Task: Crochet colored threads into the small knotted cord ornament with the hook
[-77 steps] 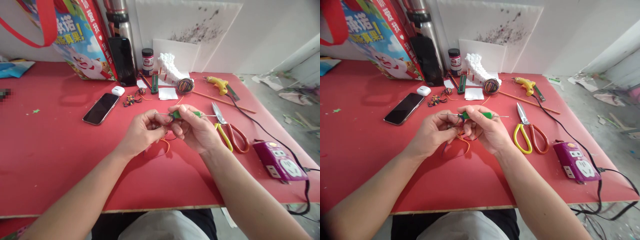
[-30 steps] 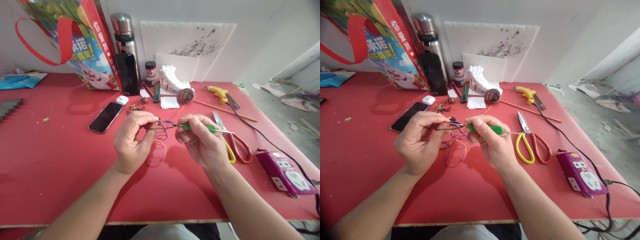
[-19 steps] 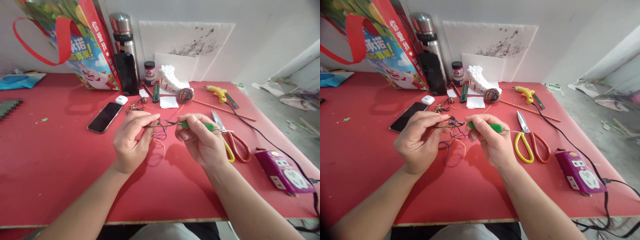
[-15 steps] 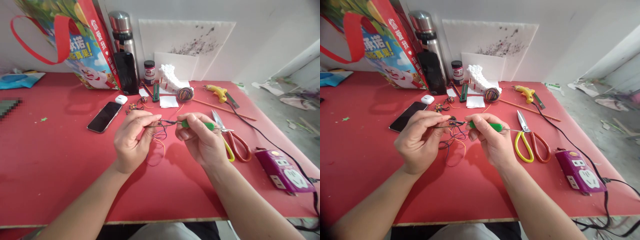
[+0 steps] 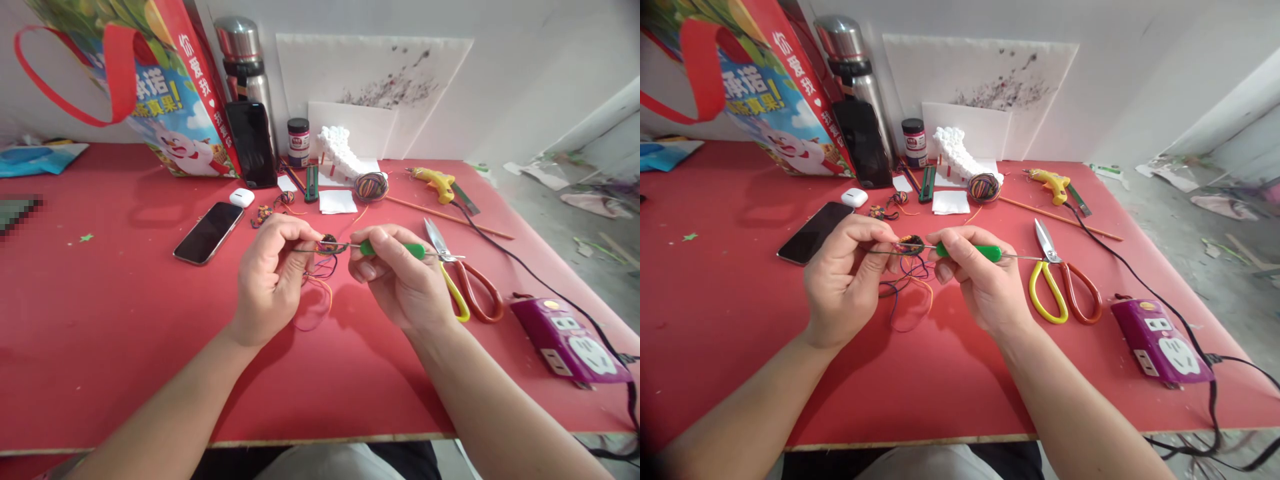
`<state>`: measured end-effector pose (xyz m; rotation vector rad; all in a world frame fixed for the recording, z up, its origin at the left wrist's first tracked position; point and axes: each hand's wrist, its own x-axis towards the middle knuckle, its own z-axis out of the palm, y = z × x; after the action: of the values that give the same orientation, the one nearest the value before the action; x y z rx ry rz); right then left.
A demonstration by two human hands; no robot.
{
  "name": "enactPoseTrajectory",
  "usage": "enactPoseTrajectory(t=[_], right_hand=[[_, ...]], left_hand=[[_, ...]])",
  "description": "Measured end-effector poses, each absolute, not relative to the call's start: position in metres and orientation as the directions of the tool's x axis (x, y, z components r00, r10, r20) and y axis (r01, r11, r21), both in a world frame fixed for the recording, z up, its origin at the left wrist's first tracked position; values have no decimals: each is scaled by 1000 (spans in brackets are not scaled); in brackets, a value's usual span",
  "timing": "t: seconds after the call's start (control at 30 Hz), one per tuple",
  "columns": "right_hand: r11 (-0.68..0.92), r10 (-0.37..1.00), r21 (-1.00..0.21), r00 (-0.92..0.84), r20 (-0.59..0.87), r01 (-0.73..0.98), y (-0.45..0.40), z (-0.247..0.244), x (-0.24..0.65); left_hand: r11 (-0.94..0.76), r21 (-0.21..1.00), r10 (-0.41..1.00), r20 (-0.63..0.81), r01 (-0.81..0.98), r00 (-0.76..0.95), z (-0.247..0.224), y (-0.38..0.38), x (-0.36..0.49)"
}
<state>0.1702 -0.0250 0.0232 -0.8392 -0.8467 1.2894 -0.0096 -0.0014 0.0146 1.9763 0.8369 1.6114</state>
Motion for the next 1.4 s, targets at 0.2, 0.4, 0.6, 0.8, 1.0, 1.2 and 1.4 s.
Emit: enactPoseTrajectory(t=[0.2,0.4,0.6,0.8,1.0,1.2,1.4], right_hand=[[89,995,-884,81,59,-459,-25,23,171],[101,994,-894,86,70,-437,-24,24,170],[71,995,-895,90,35,-441,-23,27,172],[71,992,-883,124,14,-464,-20,27,174],[75,991,-887,131,17,-456,-20,27,174],[90,990,-871,139,25,-483,-20,27,173],[89,990,-876,140,25,-474,-20,27,171]], left_hand=[[-686,714,728,671,141,144,16,-2,-9],[-676,722,737,658,149,156,14,-1,-12],[-759,611,651,728,226,216,17,2,-15],[-747,642,664,704,175,253,15,2,-14],[-681,723,729,651,119,212,14,0,-12],[-697,709,715,674,112,185,14,0,-11],[-691,713,721,664,122,200,16,-1,-12]])
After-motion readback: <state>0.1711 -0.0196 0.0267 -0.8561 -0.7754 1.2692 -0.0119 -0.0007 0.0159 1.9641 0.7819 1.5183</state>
